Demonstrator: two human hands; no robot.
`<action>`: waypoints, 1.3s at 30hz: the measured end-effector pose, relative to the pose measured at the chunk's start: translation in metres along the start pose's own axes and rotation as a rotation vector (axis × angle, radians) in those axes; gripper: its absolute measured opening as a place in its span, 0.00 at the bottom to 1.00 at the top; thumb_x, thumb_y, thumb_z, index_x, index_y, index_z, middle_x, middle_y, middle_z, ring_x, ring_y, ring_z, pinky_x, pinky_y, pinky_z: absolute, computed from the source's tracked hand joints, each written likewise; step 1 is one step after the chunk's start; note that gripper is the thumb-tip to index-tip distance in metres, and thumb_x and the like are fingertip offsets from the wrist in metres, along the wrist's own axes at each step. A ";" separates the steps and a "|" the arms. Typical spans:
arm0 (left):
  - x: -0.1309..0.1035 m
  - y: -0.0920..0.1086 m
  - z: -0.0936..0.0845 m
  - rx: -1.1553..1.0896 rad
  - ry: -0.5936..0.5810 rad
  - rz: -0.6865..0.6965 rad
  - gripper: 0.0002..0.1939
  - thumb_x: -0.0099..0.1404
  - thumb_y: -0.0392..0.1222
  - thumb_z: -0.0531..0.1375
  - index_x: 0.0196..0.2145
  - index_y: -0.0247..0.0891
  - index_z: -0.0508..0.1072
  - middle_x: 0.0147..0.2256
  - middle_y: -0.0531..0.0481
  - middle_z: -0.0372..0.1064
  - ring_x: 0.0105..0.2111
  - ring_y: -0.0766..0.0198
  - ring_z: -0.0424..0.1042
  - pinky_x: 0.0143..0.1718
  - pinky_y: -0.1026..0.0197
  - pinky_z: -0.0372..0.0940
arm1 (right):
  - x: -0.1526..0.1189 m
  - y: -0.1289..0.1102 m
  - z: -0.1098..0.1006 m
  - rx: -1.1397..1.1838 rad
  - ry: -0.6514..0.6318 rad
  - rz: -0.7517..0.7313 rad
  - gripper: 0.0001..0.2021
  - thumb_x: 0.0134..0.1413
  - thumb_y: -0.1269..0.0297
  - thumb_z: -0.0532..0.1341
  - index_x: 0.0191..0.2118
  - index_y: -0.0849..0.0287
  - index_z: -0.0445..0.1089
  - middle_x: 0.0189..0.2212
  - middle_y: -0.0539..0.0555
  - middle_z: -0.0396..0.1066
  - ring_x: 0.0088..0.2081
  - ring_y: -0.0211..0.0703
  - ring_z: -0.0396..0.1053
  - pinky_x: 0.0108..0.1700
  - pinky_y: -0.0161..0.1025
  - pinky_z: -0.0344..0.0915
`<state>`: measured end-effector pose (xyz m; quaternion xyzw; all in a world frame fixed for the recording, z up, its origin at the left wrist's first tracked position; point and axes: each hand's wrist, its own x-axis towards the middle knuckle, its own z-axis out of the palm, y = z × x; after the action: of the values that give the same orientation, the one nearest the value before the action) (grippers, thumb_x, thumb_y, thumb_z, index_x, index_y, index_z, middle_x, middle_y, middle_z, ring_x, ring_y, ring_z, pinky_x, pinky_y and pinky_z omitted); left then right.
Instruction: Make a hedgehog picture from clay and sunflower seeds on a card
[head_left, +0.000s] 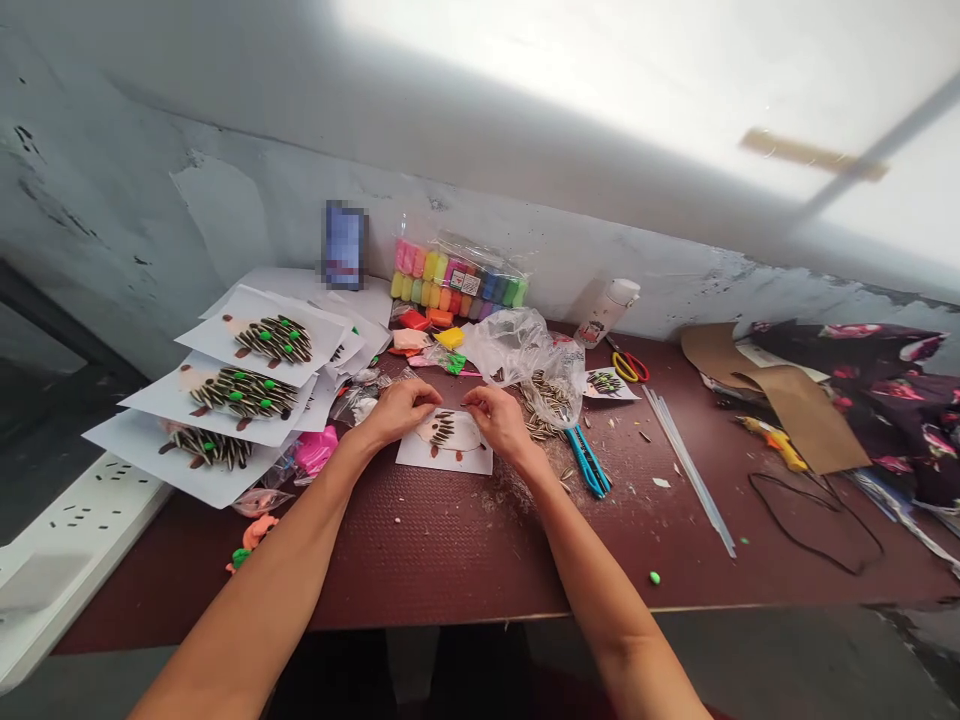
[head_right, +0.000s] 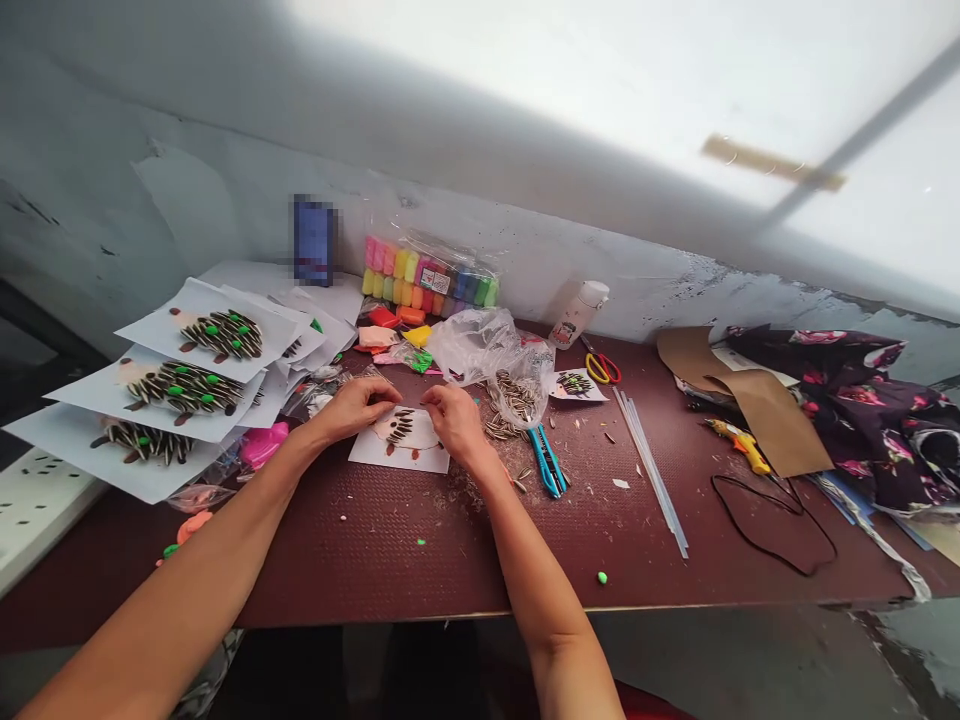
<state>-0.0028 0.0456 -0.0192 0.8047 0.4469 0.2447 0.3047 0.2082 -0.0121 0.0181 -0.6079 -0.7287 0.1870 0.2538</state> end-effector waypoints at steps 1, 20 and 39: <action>0.000 0.000 0.000 0.007 -0.005 0.009 0.14 0.60 0.37 0.57 0.38 0.39 0.83 0.40 0.47 0.80 0.41 0.58 0.75 0.48 0.57 0.69 | -0.001 -0.001 0.002 0.005 0.001 0.003 0.08 0.59 0.72 0.61 0.39 0.57 0.78 0.36 0.52 0.76 0.37 0.40 0.71 0.42 0.34 0.63; 0.000 0.005 -0.001 0.155 -0.056 0.053 0.18 0.59 0.30 0.57 0.38 0.43 0.85 0.38 0.47 0.77 0.43 0.56 0.73 0.50 0.55 0.67 | -0.008 -0.004 0.006 -0.109 -0.078 0.057 0.09 0.60 0.73 0.61 0.41 0.57 0.79 0.39 0.53 0.78 0.41 0.41 0.72 0.43 0.34 0.61; 0.000 0.003 -0.002 0.177 -0.078 0.049 0.21 0.58 0.30 0.57 0.41 0.45 0.85 0.38 0.47 0.77 0.43 0.55 0.72 0.51 0.54 0.66 | -0.005 -0.008 0.009 -0.105 -0.098 0.037 0.10 0.62 0.72 0.60 0.43 0.57 0.79 0.39 0.54 0.78 0.41 0.42 0.72 0.45 0.36 0.62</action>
<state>-0.0022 0.0448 -0.0158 0.8480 0.4349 0.1801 0.2437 0.1977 -0.0186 0.0147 -0.6237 -0.7378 0.1830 0.1821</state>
